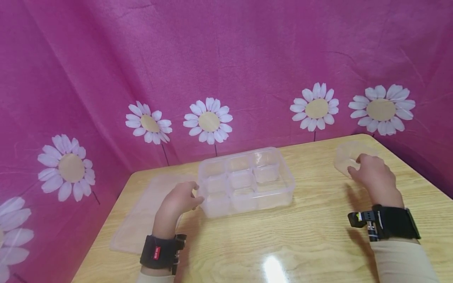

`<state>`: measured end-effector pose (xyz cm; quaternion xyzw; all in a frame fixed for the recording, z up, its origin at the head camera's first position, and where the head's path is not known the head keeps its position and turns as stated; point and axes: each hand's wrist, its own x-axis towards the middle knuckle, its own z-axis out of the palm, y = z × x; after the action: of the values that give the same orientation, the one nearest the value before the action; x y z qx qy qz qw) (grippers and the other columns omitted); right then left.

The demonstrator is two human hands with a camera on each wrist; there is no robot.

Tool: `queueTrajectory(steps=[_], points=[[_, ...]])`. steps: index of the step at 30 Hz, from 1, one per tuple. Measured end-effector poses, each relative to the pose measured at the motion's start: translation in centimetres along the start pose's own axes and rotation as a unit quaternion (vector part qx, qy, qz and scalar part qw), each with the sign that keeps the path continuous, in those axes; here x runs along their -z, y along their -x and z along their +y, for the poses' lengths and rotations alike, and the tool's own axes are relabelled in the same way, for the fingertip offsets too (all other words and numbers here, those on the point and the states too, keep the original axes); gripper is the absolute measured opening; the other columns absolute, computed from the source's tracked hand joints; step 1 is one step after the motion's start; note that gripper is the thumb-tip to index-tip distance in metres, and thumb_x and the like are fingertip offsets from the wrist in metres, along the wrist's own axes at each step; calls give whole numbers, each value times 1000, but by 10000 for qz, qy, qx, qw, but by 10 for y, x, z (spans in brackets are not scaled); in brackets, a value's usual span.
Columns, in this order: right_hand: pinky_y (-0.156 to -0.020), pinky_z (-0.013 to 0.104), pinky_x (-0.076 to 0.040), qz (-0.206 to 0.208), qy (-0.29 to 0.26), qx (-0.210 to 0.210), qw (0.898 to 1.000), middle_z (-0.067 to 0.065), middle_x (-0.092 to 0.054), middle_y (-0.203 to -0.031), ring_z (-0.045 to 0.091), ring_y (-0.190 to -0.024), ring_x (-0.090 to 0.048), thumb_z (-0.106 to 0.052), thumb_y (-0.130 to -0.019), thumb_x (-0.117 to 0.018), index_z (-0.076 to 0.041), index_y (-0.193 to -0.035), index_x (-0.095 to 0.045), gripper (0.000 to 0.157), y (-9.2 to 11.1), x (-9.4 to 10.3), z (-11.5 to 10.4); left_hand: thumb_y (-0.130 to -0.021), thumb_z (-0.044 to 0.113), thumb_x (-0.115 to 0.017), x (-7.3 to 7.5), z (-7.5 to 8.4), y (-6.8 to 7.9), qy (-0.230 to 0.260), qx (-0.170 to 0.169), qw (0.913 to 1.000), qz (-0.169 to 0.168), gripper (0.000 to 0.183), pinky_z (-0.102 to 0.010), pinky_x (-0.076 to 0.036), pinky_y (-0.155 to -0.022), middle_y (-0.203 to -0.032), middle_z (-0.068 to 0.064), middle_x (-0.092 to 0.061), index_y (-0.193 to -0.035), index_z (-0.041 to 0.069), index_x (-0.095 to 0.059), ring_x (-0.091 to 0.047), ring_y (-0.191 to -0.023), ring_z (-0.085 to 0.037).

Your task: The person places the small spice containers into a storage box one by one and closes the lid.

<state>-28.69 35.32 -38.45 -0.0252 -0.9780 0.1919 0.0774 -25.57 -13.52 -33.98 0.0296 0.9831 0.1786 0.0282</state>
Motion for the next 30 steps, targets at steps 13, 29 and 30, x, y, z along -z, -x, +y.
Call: queueTrajectory(steps=[13, 29, 30], points=[[-48, 45, -42, 471, -132, -491, 9976, 33, -60, -79, 41, -66, -53, -25, -85, -59, 12, -89, -57, 37, 4, 3, 0, -79, 25, -70, 1, 1, -1, -44, -68, 10000, 9, 46, -48, -53, -83, -118, -18, -66, -117, 0, -61, -61, -98, -28], [-52, 50, -42, 726, -108, -548, 9958, 35, -59, -89, 46, -75, -53, -28, -85, -59, 9, -95, -57, 39, 3, 3, -3, -79, 24, -71, 1, 1, 1, -4, -46, 10000, -31, 46, -48, -53, -83, -116, -18, -66, -116, 0, -61, -61, -96, -28], [-53, 50, -42, 728, -89, -552, 9958, 35, -59, -90, 46, -76, -53, -29, -85, -58, 9, -95, -57, 39, 3, 4, -4, -79, 24, -71, 1, 2, 1, 1, -45, 10000, -34, 46, -48, -53, -83, -117, -18, -66, -116, 0, -61, -61, -97, -28]])
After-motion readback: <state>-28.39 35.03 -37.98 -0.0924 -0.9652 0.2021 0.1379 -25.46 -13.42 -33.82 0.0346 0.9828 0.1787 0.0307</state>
